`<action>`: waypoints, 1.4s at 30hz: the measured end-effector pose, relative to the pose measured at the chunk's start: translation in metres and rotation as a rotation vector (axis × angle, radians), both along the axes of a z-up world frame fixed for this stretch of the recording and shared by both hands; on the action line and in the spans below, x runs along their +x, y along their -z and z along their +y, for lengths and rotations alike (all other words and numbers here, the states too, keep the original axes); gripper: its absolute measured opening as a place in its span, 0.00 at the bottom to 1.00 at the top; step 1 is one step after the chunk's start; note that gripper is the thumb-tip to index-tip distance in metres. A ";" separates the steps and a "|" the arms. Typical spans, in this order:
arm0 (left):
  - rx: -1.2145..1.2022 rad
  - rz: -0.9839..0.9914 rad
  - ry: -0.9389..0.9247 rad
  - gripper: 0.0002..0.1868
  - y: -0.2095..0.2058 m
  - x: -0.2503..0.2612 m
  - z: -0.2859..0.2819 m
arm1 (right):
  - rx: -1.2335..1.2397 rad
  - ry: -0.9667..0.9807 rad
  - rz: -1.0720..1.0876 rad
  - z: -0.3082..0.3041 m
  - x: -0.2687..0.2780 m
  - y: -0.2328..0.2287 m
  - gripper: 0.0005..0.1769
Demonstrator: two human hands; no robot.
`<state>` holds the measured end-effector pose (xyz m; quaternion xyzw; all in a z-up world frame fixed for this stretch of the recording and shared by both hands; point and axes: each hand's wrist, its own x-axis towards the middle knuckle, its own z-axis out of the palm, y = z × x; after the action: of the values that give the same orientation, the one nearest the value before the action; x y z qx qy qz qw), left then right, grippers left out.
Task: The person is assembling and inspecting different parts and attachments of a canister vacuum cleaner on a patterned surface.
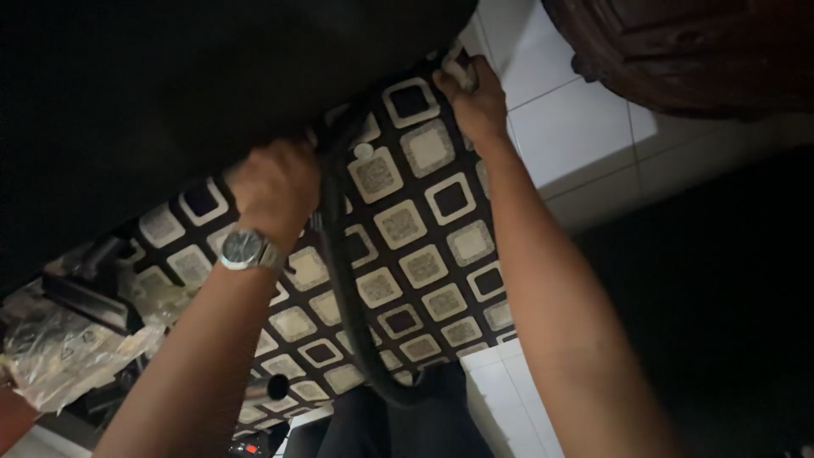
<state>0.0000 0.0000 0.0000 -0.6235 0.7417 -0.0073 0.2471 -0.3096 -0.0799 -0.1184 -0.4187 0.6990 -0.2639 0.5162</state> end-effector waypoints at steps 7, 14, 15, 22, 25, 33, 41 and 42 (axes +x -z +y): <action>0.208 0.213 -0.539 0.26 -0.066 -0.027 -0.047 | 0.256 -0.019 0.220 -0.015 0.032 -0.074 0.47; -0.054 0.045 -0.170 0.23 -0.029 -0.001 -0.026 | 0.193 -0.118 0.419 -0.009 0.042 -0.043 0.74; -0.156 0.020 -0.049 0.21 -0.020 0.006 -0.006 | 0.212 -0.178 0.452 0.001 0.035 -0.030 0.75; 0.207 0.114 -0.488 0.22 -0.114 -0.049 -0.058 | 0.233 -0.196 0.368 0.002 0.028 -0.057 0.67; 0.308 0.037 -0.547 0.26 -0.094 -0.051 -0.062 | 0.174 -0.205 0.394 0.009 0.026 -0.044 0.62; 0.143 0.005 -0.541 0.22 -0.079 -0.069 -0.045 | 0.395 -0.054 0.380 -0.026 0.046 -0.083 0.65; 0.070 0.125 -0.525 0.19 -0.083 -0.065 -0.049 | 0.196 -0.172 0.517 -0.006 0.040 -0.047 0.57; 0.105 0.079 -0.561 0.21 -0.088 -0.068 -0.056 | 0.225 -0.183 0.533 -0.010 0.040 -0.044 0.58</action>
<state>-0.0683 -0.0559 0.0875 -0.7904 0.5487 0.1241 0.2423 -0.2697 -0.0897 -0.0742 -0.4745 0.7942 -0.0181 0.3793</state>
